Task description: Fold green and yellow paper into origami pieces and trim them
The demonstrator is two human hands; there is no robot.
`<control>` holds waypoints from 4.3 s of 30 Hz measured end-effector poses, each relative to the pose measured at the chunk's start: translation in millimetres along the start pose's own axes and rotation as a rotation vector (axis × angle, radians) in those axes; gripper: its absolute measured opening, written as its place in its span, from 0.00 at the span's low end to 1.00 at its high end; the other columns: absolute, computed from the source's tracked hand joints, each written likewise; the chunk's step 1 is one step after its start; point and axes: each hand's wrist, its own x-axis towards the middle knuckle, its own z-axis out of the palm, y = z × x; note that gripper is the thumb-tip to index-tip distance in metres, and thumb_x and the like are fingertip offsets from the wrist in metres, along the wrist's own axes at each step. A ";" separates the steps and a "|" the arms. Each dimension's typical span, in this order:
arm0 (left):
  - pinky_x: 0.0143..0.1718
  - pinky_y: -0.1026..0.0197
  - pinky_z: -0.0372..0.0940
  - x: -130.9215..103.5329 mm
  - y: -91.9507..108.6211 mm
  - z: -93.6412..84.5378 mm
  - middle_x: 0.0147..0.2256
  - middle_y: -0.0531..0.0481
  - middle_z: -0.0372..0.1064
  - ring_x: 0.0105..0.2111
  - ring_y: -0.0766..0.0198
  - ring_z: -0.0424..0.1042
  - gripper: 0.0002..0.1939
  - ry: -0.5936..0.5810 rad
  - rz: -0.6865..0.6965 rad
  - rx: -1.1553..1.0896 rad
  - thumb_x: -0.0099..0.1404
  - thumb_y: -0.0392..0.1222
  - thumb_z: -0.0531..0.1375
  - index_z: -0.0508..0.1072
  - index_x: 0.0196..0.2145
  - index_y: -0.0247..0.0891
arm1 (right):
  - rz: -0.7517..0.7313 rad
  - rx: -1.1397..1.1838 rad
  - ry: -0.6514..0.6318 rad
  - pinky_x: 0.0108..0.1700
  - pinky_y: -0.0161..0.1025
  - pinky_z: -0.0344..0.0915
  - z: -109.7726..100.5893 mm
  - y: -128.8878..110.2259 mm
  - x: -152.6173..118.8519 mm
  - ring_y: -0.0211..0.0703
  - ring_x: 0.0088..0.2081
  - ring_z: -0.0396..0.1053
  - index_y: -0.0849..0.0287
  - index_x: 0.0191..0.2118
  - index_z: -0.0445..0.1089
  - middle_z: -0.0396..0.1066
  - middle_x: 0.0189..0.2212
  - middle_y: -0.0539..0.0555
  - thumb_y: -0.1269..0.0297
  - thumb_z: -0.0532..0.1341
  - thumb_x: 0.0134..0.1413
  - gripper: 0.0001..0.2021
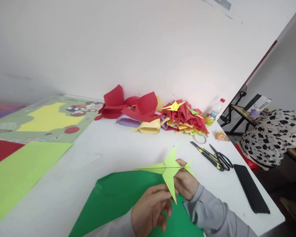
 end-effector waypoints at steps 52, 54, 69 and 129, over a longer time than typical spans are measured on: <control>0.23 0.64 0.59 -13.1 0.1 -9.3 0.23 0.50 0.65 0.21 0.65 0.64 0.06 0.143 0.912 0.898 0.58 0.38 0.61 0.73 0.24 0.41 | -0.032 0.090 0.015 0.41 0.40 0.68 0.2 3.7 2.4 0.40 0.33 0.72 0.56 0.29 0.67 0.72 0.23 0.44 0.73 0.69 0.35 0.13; 0.24 0.64 0.60 -11.5 1.5 -8.9 0.23 0.50 0.65 0.21 0.65 0.64 0.07 0.133 0.926 0.899 0.59 0.38 0.61 0.74 0.23 0.41 | -0.017 0.108 0.018 0.41 0.39 0.68 1.8 4.8 1.4 0.39 0.32 0.72 0.56 0.29 0.66 0.72 0.24 0.44 0.73 0.69 0.35 0.13; 0.17 0.66 0.62 -2.5 -8.2 -12.9 0.26 0.53 0.62 0.17 0.70 0.63 0.08 0.065 0.753 0.561 0.59 0.44 0.60 0.73 0.24 0.40 | -0.031 0.093 0.026 0.37 0.38 0.67 8.5 6.2 2.8 0.41 0.31 0.72 0.56 0.29 0.66 0.71 0.22 0.44 0.72 0.68 0.33 0.14; 0.06 0.70 0.51 -7.5 2.5 0.5 0.08 0.59 0.57 0.08 0.73 0.50 0.22 0.109 0.138 0.080 0.39 0.54 0.70 0.65 0.20 0.39 | -0.057 -0.045 0.158 0.30 0.38 0.66 4.7 13.7 3.3 0.39 0.23 0.70 0.58 0.27 0.68 0.73 0.20 0.45 0.73 0.71 0.31 0.13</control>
